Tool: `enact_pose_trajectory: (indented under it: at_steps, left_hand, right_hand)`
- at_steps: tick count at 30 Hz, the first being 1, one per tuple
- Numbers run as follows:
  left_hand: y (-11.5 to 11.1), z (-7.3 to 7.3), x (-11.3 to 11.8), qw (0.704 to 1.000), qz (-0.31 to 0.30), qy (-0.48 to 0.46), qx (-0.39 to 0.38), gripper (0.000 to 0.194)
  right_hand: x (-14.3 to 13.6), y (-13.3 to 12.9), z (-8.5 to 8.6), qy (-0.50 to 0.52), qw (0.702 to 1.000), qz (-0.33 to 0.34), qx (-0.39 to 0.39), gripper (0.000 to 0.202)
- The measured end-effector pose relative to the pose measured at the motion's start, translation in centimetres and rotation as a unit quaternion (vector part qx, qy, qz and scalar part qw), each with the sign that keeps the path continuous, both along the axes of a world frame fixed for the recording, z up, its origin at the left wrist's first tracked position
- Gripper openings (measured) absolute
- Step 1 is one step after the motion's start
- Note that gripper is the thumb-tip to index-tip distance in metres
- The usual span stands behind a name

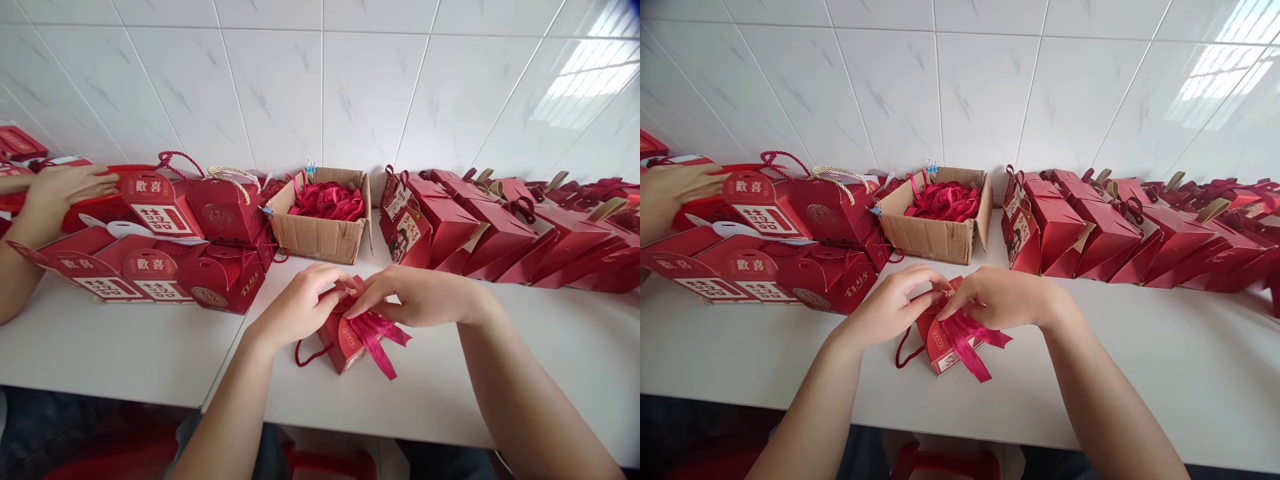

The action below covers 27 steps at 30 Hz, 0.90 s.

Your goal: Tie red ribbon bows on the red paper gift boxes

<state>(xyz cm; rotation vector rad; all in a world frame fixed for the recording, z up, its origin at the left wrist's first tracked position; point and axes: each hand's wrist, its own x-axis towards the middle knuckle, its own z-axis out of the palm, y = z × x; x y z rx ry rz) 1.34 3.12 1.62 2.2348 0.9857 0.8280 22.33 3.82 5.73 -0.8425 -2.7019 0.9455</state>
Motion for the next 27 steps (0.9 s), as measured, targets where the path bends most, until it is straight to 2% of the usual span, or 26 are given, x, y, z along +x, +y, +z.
enact_pose_trajectory:
  at_steps: [3,7,13,17,24,27]
  left_hand:
    - [0.0,-0.1,-0.2,1.000,0.011,0.017,0.013,0.021]
    - [0.0,0.0,-0.2,1.000,0.015,0.022,-0.010,0.016]
    - [0.1,0.1,-0.2,0.996,-0.040,0.043,-0.068,0.011]
    - [0.6,-0.1,-0.4,0.992,-0.039,0.069,-0.094,0.016]
    - [1.4,-0.5,-0.4,0.996,-0.016,0.049,-0.076,0.023]
    - [1.4,-0.6,-0.5,0.994,-0.043,0.052,-0.089,0.022]
  right_hand:
    - [0.1,0.1,0.0,0.009,1.000,0.020,-0.001,0.062]
    - [0.1,0.2,0.1,-0.004,0.999,0.035,0.001,0.065]
    - [-0.1,0.5,0.0,0.000,1.000,0.025,-0.011,0.056]
    - [-0.1,1.0,-0.2,-0.008,0.999,0.032,-0.015,0.050]
    - [-0.2,1.5,0.0,-0.022,0.999,0.031,0.001,0.046]
    - [-0.1,1.5,0.1,-0.031,0.999,0.036,-0.012,0.045]
